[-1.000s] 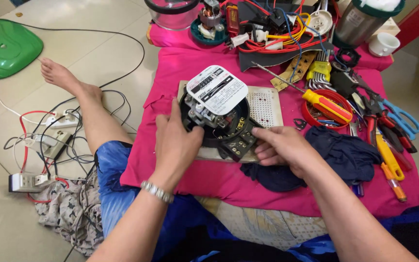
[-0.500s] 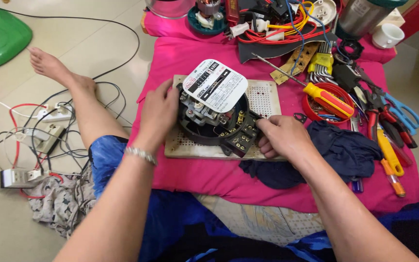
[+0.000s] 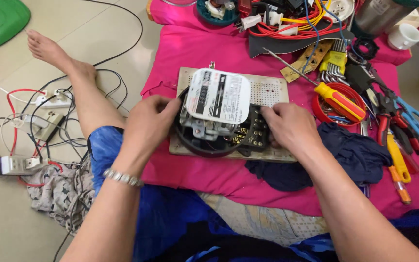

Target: The person works on an electrical meter placed on a perforated board. They use a screwdriver to adjust components inside the meter and rotate the device to access different sides. The person also handles a small black component and various wires connected to the setup.

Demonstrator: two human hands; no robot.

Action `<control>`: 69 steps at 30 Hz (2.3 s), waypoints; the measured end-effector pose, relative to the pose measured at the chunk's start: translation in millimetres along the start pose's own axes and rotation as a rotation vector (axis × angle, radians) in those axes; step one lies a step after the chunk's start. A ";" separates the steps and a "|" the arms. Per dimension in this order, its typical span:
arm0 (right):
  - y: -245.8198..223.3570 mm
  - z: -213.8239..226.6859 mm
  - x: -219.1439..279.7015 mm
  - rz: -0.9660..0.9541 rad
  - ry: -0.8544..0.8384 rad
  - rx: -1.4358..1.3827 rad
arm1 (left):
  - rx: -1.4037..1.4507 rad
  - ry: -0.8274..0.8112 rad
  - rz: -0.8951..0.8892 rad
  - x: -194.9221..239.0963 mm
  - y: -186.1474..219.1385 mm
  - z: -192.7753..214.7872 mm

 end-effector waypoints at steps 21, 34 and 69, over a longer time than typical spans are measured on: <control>-23.0 -19.2 21.1 0.062 -0.077 -0.057 | 0.129 -0.229 0.206 55.8 26.2 -8.9; -58.1 -1.5 -28.6 0.403 0.081 -0.462 | 0.294 -0.427 0.216 45.9 20.4 -85.6; 15.8 -33.8 0.7 0.413 0.033 -0.932 | 0.547 -0.270 0.015 17.9 -30.2 -53.4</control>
Point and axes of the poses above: each hand's wrist, its own x-axis away from the middle knuckle, its own z-axis out of the back of the hand, y = z × x, the point moved 10 cm from there along -x, towards the middle knuckle, and after that the axes turned 13 degrees about -y, right-handed, at the moved point
